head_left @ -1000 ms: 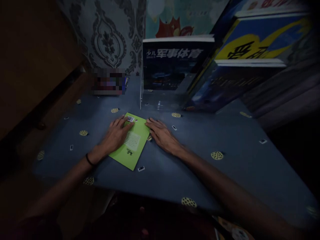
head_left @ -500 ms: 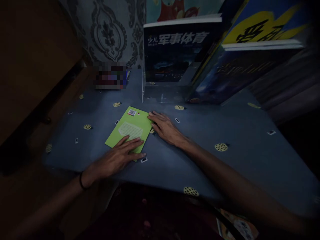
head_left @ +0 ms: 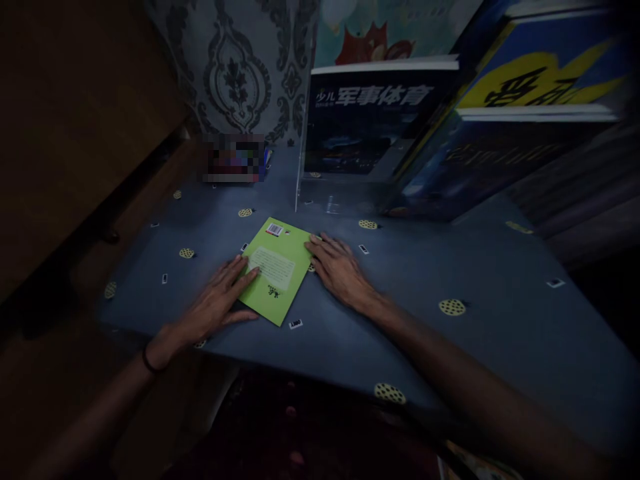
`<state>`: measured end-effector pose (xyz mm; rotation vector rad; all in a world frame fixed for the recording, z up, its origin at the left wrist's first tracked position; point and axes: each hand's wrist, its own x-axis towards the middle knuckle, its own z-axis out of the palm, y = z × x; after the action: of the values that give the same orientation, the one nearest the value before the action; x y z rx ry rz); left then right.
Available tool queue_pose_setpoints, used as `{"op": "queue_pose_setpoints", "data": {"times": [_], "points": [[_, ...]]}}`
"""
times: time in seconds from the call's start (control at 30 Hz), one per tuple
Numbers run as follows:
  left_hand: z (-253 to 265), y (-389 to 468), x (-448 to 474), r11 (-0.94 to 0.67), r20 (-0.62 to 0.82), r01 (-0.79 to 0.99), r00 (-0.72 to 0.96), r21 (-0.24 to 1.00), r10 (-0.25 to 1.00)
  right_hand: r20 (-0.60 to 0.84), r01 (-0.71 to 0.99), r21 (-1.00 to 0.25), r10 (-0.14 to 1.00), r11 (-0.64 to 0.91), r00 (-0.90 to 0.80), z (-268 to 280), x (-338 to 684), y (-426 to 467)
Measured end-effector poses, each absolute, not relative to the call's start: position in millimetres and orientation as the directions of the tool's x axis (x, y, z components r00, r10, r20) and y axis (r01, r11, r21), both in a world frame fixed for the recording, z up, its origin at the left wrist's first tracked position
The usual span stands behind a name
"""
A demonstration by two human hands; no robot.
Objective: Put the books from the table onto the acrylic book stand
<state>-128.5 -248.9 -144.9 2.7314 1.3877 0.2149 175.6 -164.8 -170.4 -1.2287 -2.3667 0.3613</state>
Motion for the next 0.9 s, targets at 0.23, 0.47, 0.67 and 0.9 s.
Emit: {"op": "queue_pose_setpoints", "data": {"times": [0.23,0.47,0.67,0.9], "points": [[-148,-248,-128,-0.609,0.118,0.793,0.602,0.029,0.79,0.271,0.695,-0.457,0.831,0.555,-0.486,-170,175,-167],[-144,-245,-132,-0.607,0.151,0.792,0.594,0.063,0.79,0.291,0.676,-0.461,0.818,0.574,-0.496,-170,176,-167],[-132,-251,-117,-0.473,0.181,0.81,0.437,0.347,0.881,0.263,0.694,-0.433,0.817,0.575,-0.513,-165,175,-171],[-114,-218,-96,0.13,-0.105,0.326,-0.093,0.936,0.99,0.264,0.688,-0.394,0.792,0.609,-0.55,-166,176,-170]]}}
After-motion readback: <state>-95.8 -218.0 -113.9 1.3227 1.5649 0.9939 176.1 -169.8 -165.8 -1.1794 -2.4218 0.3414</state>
